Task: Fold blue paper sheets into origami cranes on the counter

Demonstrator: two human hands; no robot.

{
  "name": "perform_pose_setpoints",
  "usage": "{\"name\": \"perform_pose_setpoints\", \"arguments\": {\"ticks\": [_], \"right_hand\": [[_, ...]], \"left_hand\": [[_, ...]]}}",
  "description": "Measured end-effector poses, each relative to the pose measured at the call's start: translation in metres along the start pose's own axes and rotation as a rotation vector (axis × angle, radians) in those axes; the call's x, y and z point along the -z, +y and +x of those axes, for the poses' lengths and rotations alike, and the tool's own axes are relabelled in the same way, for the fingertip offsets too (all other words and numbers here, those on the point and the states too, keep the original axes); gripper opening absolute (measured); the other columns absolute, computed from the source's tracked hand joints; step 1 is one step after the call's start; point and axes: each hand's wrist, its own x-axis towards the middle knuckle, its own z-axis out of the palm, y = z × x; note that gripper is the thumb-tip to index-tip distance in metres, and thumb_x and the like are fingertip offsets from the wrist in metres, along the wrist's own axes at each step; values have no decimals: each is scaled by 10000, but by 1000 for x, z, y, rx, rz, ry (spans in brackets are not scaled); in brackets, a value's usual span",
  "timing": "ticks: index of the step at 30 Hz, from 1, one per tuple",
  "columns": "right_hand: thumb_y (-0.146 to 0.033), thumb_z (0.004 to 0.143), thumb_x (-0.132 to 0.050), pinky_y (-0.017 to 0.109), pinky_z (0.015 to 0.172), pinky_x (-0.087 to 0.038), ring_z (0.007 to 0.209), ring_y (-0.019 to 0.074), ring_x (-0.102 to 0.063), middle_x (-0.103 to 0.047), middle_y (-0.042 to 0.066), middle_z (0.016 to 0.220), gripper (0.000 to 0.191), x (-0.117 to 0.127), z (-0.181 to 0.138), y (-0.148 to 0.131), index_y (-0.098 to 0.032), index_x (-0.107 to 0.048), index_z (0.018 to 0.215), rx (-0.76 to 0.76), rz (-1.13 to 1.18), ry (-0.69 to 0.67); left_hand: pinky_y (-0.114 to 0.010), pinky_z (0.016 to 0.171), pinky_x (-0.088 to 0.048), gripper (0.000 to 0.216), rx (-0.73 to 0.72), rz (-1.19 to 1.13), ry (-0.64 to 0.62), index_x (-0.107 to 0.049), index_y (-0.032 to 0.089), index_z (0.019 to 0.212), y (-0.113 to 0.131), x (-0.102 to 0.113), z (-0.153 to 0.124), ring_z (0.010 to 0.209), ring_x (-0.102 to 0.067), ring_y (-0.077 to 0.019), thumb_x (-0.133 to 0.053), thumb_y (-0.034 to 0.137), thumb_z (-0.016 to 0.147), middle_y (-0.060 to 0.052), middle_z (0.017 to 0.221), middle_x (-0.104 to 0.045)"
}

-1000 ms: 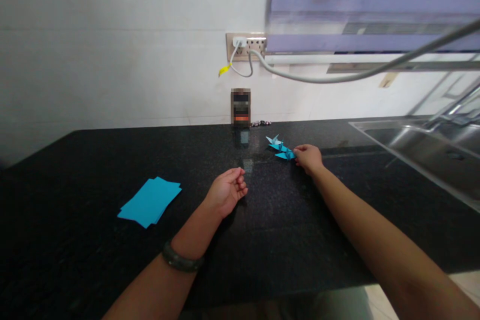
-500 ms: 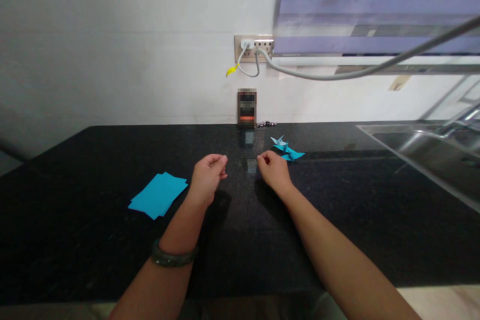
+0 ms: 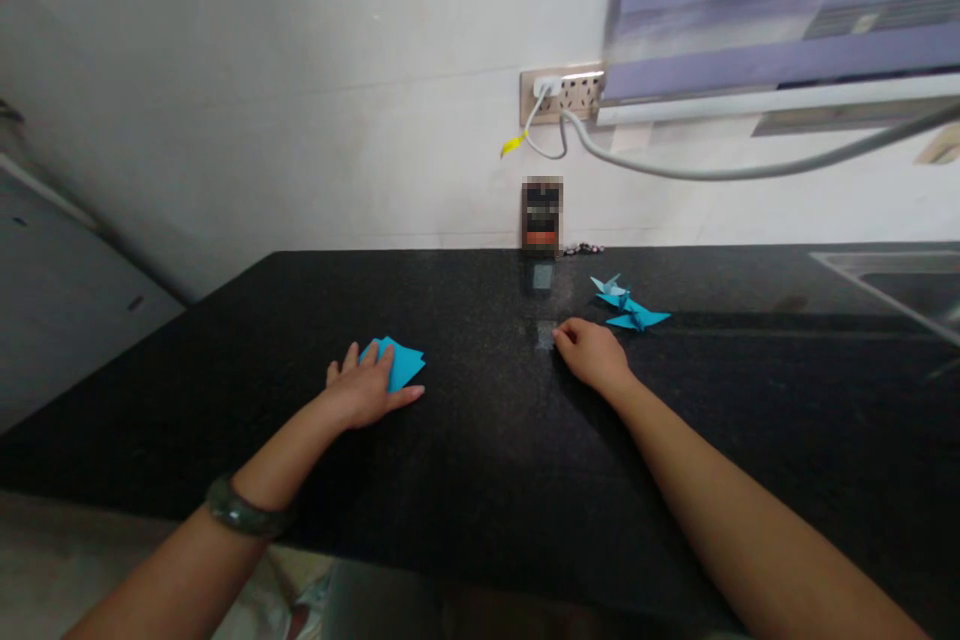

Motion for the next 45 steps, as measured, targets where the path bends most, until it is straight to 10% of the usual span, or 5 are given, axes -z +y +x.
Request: {"name": "perform_pose_setpoints", "arguments": {"ticks": [13,45], "right_hand": [[-357,826,-430,255,597,-354,786,198,-607,-684,64,858,264,-2,1,2,-212,-651,833,9,-2,-1],[-363,826,-441,252,593,-363,792,201,-610,-683,64,859,262,-2,1,2,-213,-655,833,-3,-4,-6]], "left_hand": [[-363,765,-410,478,-47,-16,100,-618,189,995,17,6,-6,940,-588,-302,-346,530,799,-145,1047,-626],[-349,657,-432,481,-34,28,39,-654,169,913,18,10,-1,837,-624,-325,-413,556,758,-176,928,-669]]}}
